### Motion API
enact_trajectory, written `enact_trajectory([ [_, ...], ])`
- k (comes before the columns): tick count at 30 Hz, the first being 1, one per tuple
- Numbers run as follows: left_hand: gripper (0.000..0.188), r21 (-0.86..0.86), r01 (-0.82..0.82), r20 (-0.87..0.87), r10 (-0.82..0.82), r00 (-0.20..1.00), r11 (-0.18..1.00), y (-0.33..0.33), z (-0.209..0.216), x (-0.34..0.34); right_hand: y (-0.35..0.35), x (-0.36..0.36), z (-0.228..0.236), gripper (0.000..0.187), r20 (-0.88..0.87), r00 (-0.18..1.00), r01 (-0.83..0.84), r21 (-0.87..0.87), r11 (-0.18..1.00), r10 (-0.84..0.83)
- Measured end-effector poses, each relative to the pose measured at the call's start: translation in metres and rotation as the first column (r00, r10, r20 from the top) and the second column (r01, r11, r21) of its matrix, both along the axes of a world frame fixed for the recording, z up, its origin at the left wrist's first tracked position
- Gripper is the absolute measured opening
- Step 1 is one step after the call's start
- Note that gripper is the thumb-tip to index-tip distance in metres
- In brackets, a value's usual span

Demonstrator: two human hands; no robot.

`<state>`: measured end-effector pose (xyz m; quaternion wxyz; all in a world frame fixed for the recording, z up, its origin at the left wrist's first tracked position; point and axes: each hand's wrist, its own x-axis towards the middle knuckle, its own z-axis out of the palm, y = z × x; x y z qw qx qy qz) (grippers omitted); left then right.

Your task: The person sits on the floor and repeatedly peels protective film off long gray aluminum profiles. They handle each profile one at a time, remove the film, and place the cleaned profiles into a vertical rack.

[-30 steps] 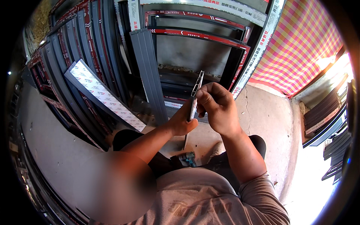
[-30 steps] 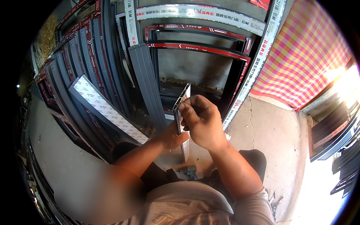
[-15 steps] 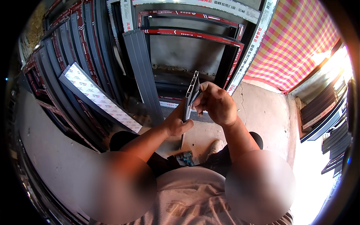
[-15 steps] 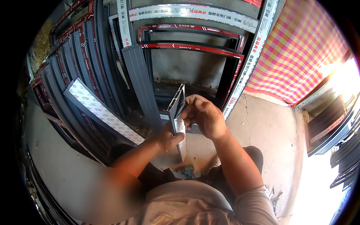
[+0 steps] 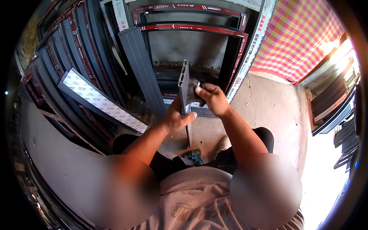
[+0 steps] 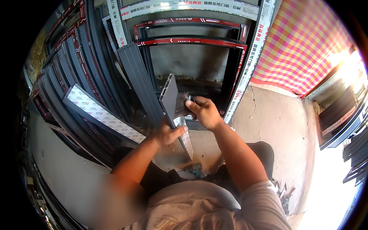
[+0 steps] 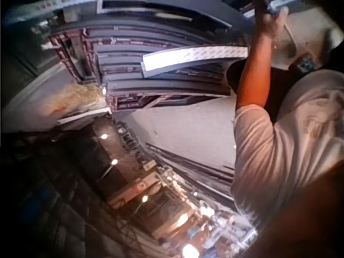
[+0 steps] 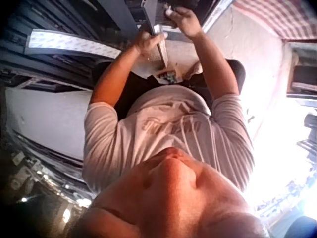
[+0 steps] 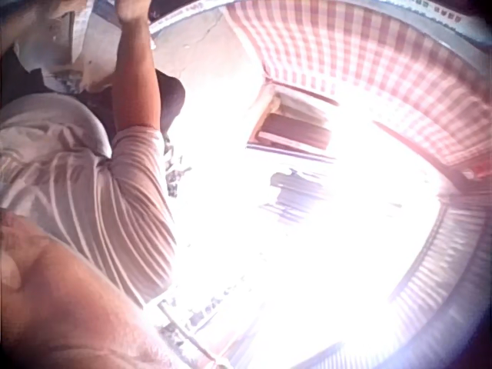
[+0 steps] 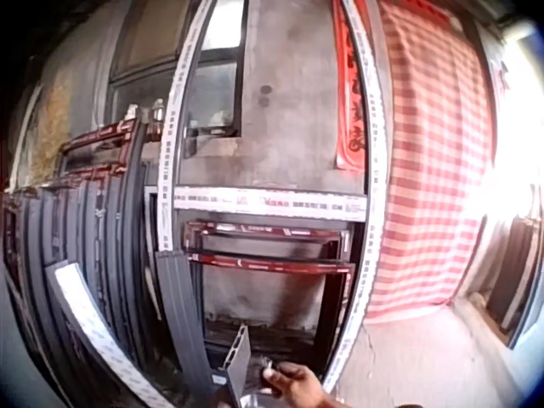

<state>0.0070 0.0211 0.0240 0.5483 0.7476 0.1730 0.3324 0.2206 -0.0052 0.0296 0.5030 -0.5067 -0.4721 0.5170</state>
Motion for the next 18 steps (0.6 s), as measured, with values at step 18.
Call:
enact_trajectory([
  [18,0.071,0.101,-0.118,-0.254,0.140,0.957,0.988,0.007,-0.105,0.015,-0.032,0.100,-0.088,0.040,-0.759,0.645,0.034,-0.087,0.996,-0.088],
])
